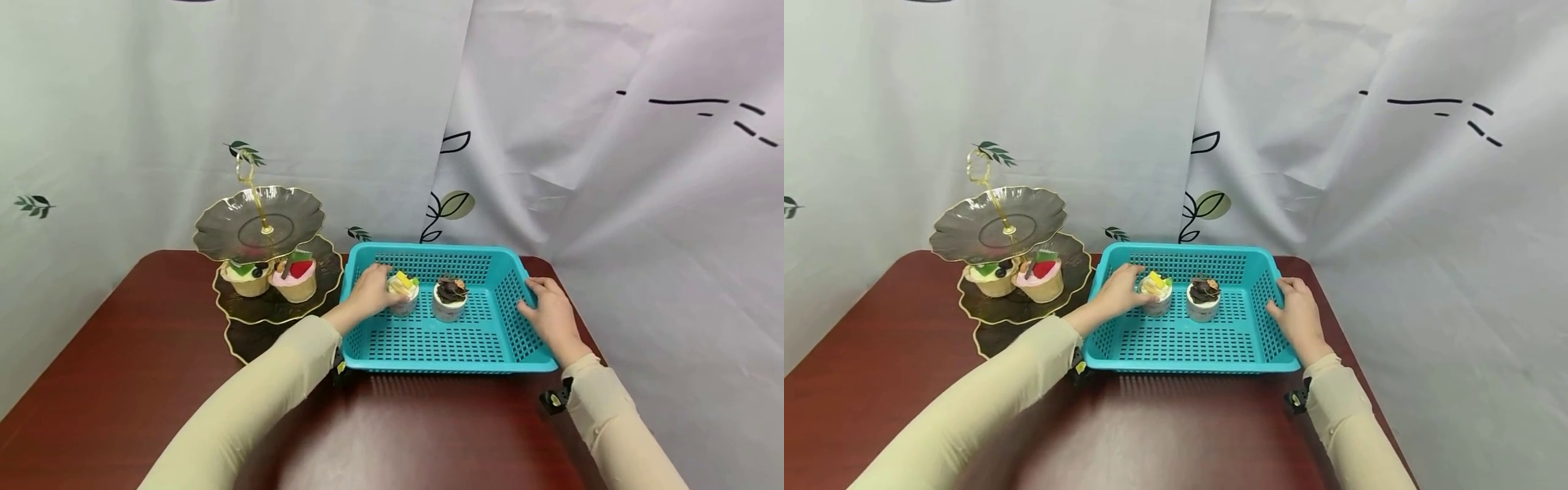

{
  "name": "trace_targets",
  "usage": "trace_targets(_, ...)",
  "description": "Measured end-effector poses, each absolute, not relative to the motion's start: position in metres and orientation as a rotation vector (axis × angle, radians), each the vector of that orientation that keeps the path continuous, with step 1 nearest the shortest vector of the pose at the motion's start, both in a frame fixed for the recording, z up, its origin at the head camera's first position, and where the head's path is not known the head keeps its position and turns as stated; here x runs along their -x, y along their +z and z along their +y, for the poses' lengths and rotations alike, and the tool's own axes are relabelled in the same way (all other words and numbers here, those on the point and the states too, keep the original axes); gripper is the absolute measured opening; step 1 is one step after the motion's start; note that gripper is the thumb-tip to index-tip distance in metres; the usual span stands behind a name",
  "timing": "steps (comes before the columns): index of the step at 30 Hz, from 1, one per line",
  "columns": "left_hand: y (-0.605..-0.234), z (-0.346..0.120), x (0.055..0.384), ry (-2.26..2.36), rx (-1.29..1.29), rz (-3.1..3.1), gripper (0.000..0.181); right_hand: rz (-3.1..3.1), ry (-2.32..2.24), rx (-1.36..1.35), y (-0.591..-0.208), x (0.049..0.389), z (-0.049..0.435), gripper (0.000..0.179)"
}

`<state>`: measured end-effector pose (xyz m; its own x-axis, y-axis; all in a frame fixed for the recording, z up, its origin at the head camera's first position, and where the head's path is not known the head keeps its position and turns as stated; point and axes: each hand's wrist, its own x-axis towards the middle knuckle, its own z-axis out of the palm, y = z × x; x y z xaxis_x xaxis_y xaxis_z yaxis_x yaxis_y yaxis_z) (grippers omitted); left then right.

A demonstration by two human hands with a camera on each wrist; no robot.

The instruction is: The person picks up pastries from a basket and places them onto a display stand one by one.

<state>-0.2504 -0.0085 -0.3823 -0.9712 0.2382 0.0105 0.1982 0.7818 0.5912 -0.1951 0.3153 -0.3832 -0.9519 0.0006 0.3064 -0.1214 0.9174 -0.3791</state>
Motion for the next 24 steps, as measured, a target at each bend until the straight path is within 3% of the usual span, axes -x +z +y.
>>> trace_targets(15,-0.3906,-0.0058,0.2567,0.852,-0.285,2.802,0.081,-2.774,0.569,-0.097,-0.3820,0.1929,0.3148,0.052)
trace_targets(24,-0.3895,-0.0033,0.2562,0.768,-0.279,2.831,0.073,-2.771,0.562,-0.098,-0.3813,0.1934,0.3133,0.052)
